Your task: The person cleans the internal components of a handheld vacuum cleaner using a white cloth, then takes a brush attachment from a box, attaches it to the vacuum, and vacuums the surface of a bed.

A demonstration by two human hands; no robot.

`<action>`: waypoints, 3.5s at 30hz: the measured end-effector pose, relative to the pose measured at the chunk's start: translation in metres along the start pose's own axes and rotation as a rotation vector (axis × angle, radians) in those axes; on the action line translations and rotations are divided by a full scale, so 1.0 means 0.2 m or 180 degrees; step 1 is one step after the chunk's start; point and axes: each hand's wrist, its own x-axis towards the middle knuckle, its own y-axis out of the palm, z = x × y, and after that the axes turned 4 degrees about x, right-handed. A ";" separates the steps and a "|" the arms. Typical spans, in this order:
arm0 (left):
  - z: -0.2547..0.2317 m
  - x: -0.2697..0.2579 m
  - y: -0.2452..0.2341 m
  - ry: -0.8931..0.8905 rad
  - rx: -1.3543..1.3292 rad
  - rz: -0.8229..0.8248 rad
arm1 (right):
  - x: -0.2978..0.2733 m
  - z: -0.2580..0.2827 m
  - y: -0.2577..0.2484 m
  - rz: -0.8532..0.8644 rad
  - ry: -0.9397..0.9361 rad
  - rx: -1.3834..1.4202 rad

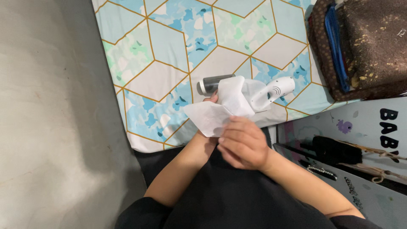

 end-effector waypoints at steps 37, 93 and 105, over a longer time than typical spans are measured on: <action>-0.10 -0.15 0.36 0.2400 0.6726 0.0188 | -0.26 -0.36 -0.07 -0.0230 0.2548 0.0489; -0.30 0.09 0.01 0.1783 0.7691 -0.0875 | -0.34 -0.54 -0.33 -0.0143 0.2615 0.0250; -0.10 -0.20 0.20 0.2790 0.7279 -0.0636 | 0.01 -0.28 -0.21 0.0517 0.0746 -0.0194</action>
